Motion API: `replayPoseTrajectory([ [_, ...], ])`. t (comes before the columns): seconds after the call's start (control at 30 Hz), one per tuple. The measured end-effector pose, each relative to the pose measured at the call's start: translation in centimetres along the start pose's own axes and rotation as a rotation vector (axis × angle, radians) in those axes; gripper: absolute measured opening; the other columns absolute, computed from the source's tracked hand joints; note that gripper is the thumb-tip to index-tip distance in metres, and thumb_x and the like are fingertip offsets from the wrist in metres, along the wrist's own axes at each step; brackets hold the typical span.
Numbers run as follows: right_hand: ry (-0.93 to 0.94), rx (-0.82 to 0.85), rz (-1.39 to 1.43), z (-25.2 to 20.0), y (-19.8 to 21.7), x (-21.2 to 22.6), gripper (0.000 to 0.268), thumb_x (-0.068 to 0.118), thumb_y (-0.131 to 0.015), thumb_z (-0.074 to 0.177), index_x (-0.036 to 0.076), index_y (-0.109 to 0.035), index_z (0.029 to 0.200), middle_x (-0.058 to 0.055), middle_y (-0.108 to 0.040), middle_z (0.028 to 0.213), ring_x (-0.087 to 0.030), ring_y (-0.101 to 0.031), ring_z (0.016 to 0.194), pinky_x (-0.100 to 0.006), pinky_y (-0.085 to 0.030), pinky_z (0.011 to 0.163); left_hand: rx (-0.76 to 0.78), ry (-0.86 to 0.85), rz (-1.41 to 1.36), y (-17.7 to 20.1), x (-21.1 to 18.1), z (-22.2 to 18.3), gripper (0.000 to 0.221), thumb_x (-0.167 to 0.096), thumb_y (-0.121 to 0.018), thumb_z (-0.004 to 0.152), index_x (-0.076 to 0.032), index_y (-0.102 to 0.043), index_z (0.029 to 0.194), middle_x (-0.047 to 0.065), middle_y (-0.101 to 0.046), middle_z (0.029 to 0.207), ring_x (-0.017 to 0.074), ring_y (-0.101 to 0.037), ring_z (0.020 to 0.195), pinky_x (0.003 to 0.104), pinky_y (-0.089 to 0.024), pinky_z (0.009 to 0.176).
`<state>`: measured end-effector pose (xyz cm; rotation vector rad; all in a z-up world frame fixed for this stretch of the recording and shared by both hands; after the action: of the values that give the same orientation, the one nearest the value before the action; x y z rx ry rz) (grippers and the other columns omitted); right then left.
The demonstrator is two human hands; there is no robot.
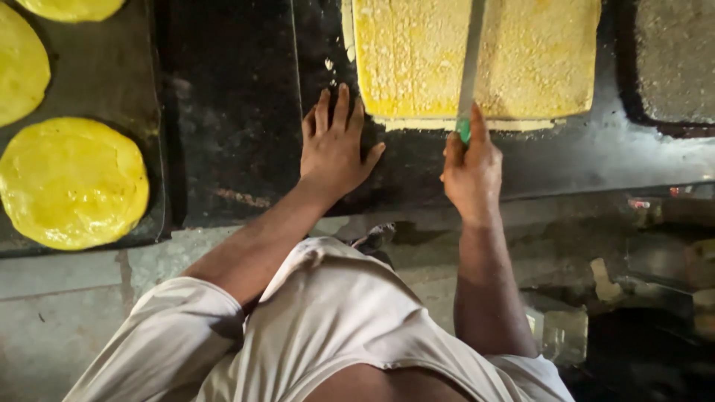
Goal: Cutting a large sheet of prepared dough into sections using a long knife.
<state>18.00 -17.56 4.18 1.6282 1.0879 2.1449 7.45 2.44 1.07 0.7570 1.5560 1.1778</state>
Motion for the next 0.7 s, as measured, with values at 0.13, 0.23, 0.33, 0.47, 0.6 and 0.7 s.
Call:
replayPoseTrajectory([
  [0.13,-0.025,0.039,-0.096,1.9,-1.0,-0.8,0.056,0.016,-0.061,0.105,0.008,-0.042,0.157,-0.014,-0.07,0.075,-0.025,-0.069,0.056,-0.041,-0.054,0.053,0.006,0.009,0.004,0.4,-0.3,0.1,0.085,-0.057,-0.061,0.093,-0.005,-0.038,0.156,0.02,-0.025,0.164,0.0433,-0.019,0.151,0.058,-0.021,0.119],
  [0.23,0.048,0.058,-0.212,4.4,-2.1,-1.5,0.055,0.02,-0.06,0.105,0.01,-0.045,0.156,-0.021,-0.071,0.081,-0.038,-0.071,0.07,-0.05,-0.054,0.059,0.028,0.026,0.009,0.1,-0.2,0.2,0.085,-0.057,-0.061,0.093,-0.006,-0.037,0.156,0.02,-0.025,0.165,0.0425,-0.018,0.151,0.058,-0.021,0.119],
  [0.33,0.161,0.042,-0.23,6.7,-2.9,-1.5,0.054,0.022,-0.06,0.105,0.01,-0.045,0.155,-0.024,-0.073,0.093,-0.043,-0.072,0.079,-0.054,-0.056,0.065,0.038,0.038,0.018,-0.1,-0.1,0.4,0.085,-0.058,-0.06,0.093,-0.007,-0.036,0.157,0.019,-0.024,0.165,0.0418,-0.017,0.152,0.058,-0.019,0.118],
  [0.47,0.121,0.117,-0.225,9.8,-4.5,-1.9,0.054,0.023,-0.059,0.106,0.01,-0.043,0.156,-0.023,-0.074,0.092,-0.039,-0.073,0.078,-0.051,-0.056,0.063,0.075,0.073,0.032,0.0,-0.1,0.5,0.085,-0.059,-0.058,0.093,-0.008,-0.035,0.157,0.018,-0.024,0.166,0.0406,-0.016,0.152,0.057,-0.016,0.12],
  [0.6,-0.05,0.273,-0.314,11.9,-6.0,-1.2,0.053,0.027,-0.052,0.11,0.013,-0.039,0.159,-0.011,-0.07,0.074,-0.022,-0.06,0.052,-0.039,-0.048,0.043,0.087,0.083,0.037,0.0,-0.1,0.4,0.084,-0.059,-0.057,0.094,-0.009,-0.034,0.158,0.018,-0.025,0.166,0.0408,-0.017,0.153,0.055,-0.016,0.121],
  [0.7,-0.112,0.308,-0.232,13.0,-6.8,-1.1,0.054,0.026,-0.051,0.108,0.012,-0.037,0.159,-0.003,-0.063,0.071,-0.008,-0.047,0.043,-0.028,-0.04,0.034,0.092,0.081,0.048,-0.1,-0.2,0.5,0.085,-0.06,-0.056,0.094,-0.009,-0.034,0.158,0.018,-0.024,0.166,0.041,-0.017,0.152,0.055,-0.016,0.121],
])
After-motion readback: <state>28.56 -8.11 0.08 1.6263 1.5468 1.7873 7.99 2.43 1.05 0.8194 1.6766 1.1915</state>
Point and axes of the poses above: each hand's wrist, its own z-axis towards the middle knuckle, its own y-axis out of the back of the hand, x = y × z, the point moved 8 cm from there along z, towards the middle knuckle
